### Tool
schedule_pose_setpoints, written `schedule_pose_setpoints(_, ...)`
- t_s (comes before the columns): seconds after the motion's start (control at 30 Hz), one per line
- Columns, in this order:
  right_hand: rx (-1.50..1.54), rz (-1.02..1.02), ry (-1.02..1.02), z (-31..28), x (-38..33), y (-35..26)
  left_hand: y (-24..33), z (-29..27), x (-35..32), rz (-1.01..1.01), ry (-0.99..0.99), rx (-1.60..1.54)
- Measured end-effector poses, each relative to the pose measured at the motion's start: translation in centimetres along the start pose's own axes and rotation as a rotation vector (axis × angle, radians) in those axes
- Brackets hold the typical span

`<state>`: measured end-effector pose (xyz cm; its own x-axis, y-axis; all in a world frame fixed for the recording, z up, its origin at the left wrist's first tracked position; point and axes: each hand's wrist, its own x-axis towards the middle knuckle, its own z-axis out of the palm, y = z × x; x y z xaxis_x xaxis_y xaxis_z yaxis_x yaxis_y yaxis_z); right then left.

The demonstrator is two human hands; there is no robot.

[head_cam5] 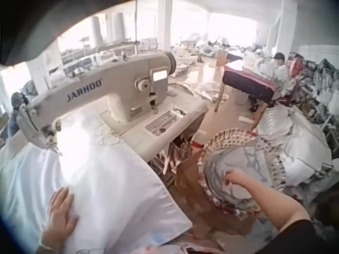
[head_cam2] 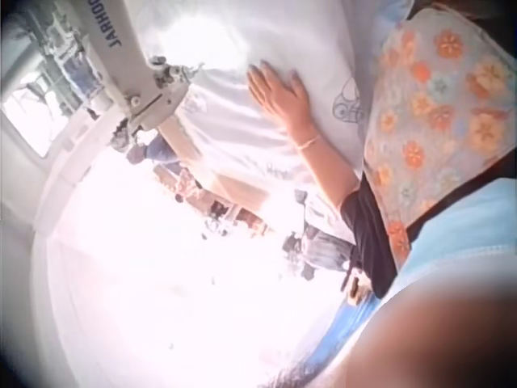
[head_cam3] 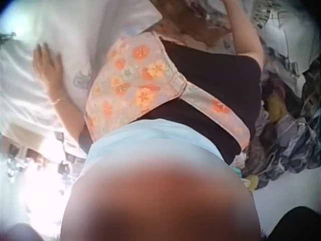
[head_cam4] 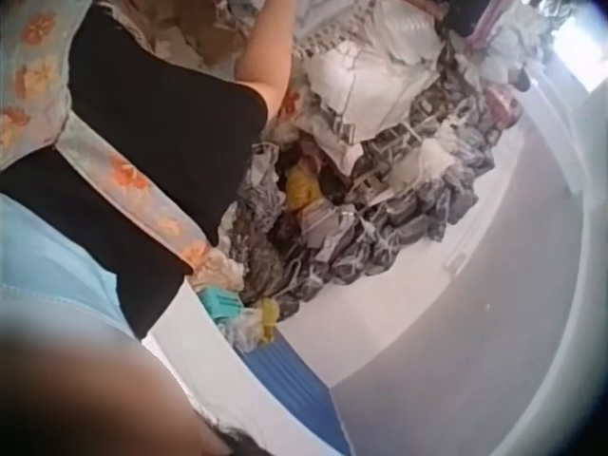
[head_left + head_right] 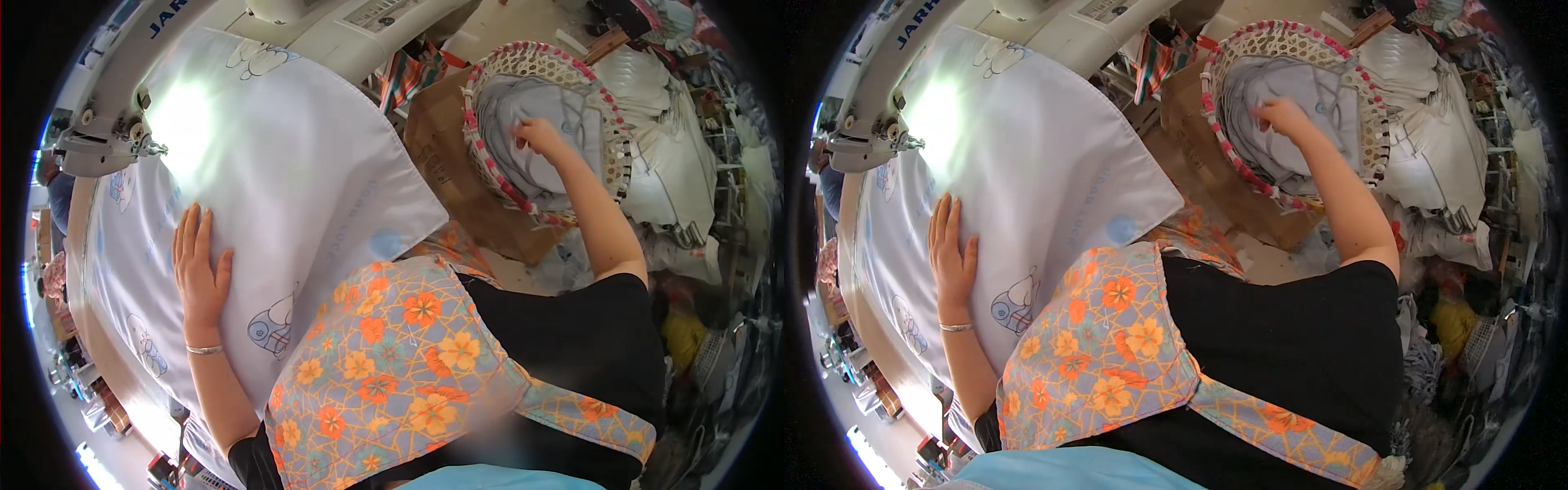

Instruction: Sewing a pocket onto a piece of fabric using an industrial sewing machine.

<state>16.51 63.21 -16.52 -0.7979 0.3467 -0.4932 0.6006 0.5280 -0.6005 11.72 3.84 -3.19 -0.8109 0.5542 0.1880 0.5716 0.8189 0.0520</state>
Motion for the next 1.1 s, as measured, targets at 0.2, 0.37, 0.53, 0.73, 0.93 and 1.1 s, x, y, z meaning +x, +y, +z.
schedule_pose_setpoints(0.2,0.197,-0.376,0.330,-1.5,-0.5,-8.6,1.8,-1.4,1.1,-0.032,0.002,-0.208)
schedule_pose_setpoints(0.37,0.892,-0.501,0.104,2.8,-6.8,-22.7,7.4,-2.5,1.3,0.106,0.040,-0.410)
schedule_pose_setpoints(0.53,0.667,-1.031,-0.245,11.1,-15.2,-31.0,11.5,-2.8,2.8,-0.002,0.412,-0.852)
schedule_pose_setpoints(0.73,0.273,-1.740,0.072,12.8,-17.2,-36.9,4.3,-6.5,-0.9,-0.221,0.256,-0.660)
schedule_pose_setpoints(0.93,-0.211,-1.346,-0.201,16.3,-15.2,-37.2,-2.7,-8.8,-2.2,-0.352,0.343,-0.301)
schedule_pose_setpoints(1.1,0.081,-0.863,-0.626,21.8,-13.7,-33.9,-3.3,-5.8,0.6,-0.372,0.273,-0.349)
